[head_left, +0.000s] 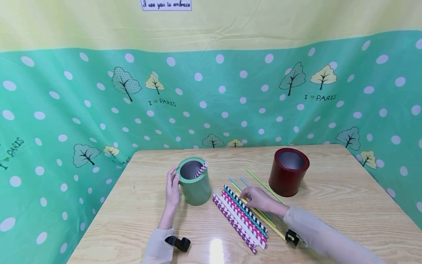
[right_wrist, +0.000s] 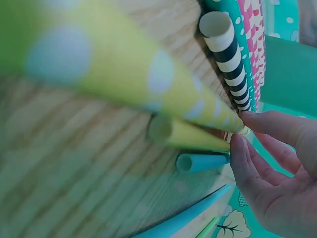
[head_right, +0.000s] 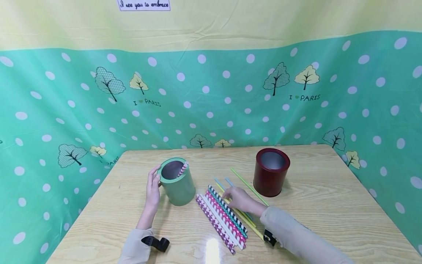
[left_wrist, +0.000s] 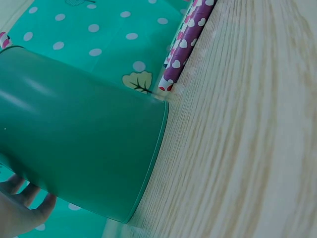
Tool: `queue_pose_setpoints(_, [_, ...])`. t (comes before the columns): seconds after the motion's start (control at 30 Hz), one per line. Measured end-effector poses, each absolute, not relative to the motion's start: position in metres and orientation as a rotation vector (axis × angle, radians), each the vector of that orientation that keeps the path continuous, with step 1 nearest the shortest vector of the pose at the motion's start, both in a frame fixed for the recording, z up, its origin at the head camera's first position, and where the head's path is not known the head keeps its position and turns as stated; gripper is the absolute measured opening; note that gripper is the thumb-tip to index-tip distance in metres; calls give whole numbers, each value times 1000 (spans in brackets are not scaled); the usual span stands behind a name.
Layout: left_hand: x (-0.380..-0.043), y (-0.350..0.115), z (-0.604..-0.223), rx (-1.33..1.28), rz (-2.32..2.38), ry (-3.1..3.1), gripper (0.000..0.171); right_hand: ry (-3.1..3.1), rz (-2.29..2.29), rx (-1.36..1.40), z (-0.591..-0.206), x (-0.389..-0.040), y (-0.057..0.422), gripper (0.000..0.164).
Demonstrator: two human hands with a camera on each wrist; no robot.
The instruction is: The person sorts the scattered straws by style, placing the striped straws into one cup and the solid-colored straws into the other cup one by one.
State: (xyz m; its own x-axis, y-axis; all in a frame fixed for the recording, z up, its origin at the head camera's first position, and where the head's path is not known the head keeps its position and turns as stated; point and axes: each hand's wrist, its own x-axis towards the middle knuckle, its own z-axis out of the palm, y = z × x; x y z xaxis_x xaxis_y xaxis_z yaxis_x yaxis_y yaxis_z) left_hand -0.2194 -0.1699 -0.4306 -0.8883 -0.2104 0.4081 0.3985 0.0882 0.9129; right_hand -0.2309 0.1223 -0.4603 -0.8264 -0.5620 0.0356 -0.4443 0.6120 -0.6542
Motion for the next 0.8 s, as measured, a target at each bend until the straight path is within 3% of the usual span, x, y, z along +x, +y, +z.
queue_pose_setpoints(0.43, [-232, -177, -452, -196, -1853, -1909, 38, 2703, -930, -756, -462, -234, 119, 27])
queue_pose_setpoints(0.8, [-224, -174, -438, -169, -1868, -1946, 35, 2676, -948, -693, -462, -233, 117, 28])
